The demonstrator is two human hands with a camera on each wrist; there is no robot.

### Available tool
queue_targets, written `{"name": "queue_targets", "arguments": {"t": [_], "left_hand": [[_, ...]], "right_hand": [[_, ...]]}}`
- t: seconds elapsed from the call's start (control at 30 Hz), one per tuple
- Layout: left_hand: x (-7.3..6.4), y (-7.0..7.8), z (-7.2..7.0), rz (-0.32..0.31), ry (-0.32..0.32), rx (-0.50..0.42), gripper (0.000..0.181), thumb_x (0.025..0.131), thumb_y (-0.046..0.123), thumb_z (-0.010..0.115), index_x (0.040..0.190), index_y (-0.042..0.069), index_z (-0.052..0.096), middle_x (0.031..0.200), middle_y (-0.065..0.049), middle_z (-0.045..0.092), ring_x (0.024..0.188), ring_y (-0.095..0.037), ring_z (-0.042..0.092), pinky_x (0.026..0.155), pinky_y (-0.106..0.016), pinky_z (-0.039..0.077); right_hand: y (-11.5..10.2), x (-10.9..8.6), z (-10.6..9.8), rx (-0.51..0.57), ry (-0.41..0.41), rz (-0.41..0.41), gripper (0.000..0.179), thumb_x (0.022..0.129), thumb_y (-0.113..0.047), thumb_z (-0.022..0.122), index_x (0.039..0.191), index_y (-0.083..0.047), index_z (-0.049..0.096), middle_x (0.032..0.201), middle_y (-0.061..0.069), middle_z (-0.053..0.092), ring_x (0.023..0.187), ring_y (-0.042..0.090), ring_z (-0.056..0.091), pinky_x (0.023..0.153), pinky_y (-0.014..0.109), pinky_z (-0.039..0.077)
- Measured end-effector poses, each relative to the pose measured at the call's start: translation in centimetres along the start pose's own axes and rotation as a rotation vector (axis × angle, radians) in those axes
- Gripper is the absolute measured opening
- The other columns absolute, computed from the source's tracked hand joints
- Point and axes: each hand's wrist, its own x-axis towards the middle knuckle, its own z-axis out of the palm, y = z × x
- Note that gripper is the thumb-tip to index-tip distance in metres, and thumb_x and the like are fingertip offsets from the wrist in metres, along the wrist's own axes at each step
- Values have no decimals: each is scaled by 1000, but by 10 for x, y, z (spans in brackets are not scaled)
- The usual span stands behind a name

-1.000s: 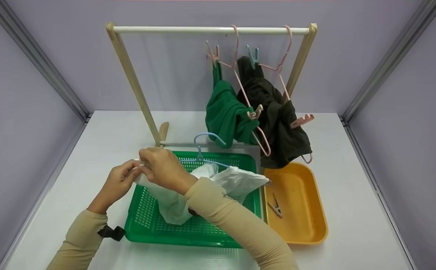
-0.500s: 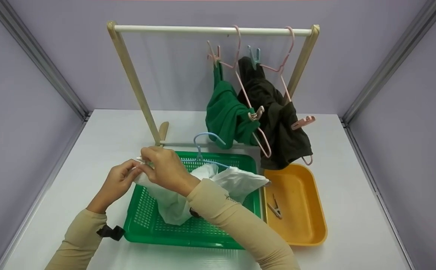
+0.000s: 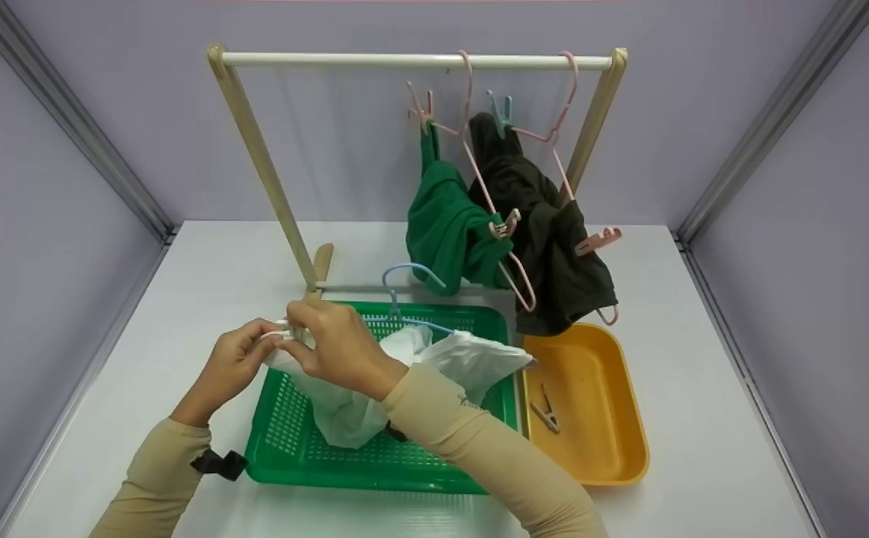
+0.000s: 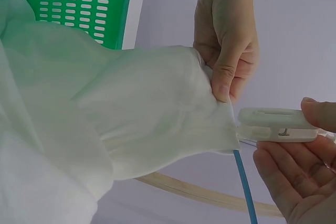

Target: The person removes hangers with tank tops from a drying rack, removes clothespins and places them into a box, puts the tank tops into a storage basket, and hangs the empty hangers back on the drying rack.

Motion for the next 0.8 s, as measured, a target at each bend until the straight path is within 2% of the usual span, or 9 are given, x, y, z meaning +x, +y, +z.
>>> {"name": "queue_targets", "arguments": {"t": [0.17, 0.3, 0.47, 0.8], "left_hand": [[0, -1, 0, -23, -4, 2, 13, 97, 16, 56, 97, 6, 65, 92, -7, 71, 83, -5, 60, 78, -26, 53], [0, -2, -1, -24, 0, 2, 13, 97, 15, 57, 97, 5, 65, 91, -9, 71, 79, -3, 57, 74, -23, 51], [1, -3, -1, -11, 3, -6, 14, 97, 16, 57, 97, 5, 66, 94, -9, 72, 82, -7, 62, 75, -25, 53], [2, -2, 1, 2, 9, 15, 11, 97, 13, 57, 96, 6, 65, 92, -8, 72, 79, -5, 60, 72, -26, 52]], "right_hand": [[-1, -7, -1, 1, 19, -36, 16, 85, -11, 73, 91, -3, 61, 86, 11, 69, 89, 20, 72, 80, 30, 59], [-4, -15, 0, -8, 2, -75, 17, 86, -13, 73, 94, -3, 63, 90, 11, 71, 88, 19, 71, 79, 29, 59], [-6, -22, 0, -40, -10, -117, 18, 86, -16, 73, 94, -4, 62, 90, 9, 71, 85, 18, 70, 76, 28, 58], [-1, -32, -3, -29, -5, -123, 20, 84, -15, 75, 91, -4, 59, 88, 9, 69, 85, 18, 70, 74, 29, 57]]}}
